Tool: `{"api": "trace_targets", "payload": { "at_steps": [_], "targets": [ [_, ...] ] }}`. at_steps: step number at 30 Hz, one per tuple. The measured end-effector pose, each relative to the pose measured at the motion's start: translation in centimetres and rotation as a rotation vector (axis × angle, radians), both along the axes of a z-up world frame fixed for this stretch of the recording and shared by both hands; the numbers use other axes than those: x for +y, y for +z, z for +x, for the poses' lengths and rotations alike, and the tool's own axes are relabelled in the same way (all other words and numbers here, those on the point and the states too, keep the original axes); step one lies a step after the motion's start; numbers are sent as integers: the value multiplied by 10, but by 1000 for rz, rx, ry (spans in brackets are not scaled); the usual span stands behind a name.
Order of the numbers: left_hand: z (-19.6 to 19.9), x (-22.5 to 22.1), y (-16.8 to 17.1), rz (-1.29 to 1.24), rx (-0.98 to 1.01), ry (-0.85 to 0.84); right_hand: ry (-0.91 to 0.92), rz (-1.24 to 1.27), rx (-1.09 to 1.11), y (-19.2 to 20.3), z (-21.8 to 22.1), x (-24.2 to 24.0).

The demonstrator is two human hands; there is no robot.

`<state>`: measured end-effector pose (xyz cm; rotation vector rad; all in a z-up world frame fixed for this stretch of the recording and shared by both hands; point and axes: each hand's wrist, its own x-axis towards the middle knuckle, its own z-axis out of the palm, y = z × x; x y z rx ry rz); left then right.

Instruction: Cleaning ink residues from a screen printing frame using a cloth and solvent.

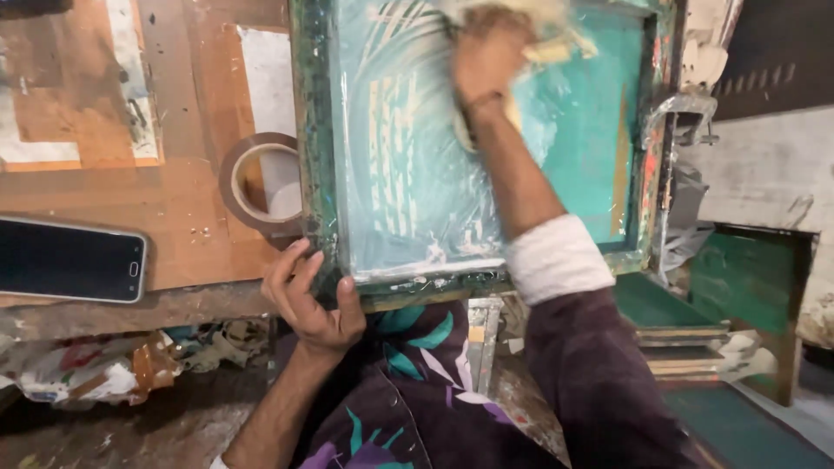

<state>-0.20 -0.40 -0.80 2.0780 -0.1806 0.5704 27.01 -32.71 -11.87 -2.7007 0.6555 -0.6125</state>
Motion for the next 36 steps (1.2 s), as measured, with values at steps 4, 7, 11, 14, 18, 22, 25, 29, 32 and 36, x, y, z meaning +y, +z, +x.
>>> {"api": "trace_targets", "payload": {
  "at_steps": [4, 7, 11, 14, 18, 22, 25, 29, 32, 36],
  "targets": [
    [-4, -1, -8, -3, -5, 11, 178, -257, -139, 13, 5, 103],
    [-2, -1, -7, -58, 3, 2, 495, 49, -18, 64, -24, 137],
    [-4, -2, -3, -46, -13, -1, 1079, 17, 40, 92, -92, 125],
    [0, 2, -6, -39, -30, 3, 1273, 18, 190, 105, -158, 116],
    [-4, 3, -11, -64, -27, 7, 1516, 270, 465, 160, -195, 82],
    [-2, 1, -8, -52, -69, 48, 1271, 657, 276, 139, -163, -14],
    [-2, 0, -4, -41, -46, 70, 506, 1009, 35, 122, -138, -78],
    [4, -1, -9, -94, -56, 61, 285, 644, -78, 39, -127, -140],
    [2, -1, -8, -150, -87, -1, 213, 125, 40, 0, -112, -132],
    [2, -2, -9, -161, -134, -39, 249, -219, 57, -29, -37, -78]
  ]
}}
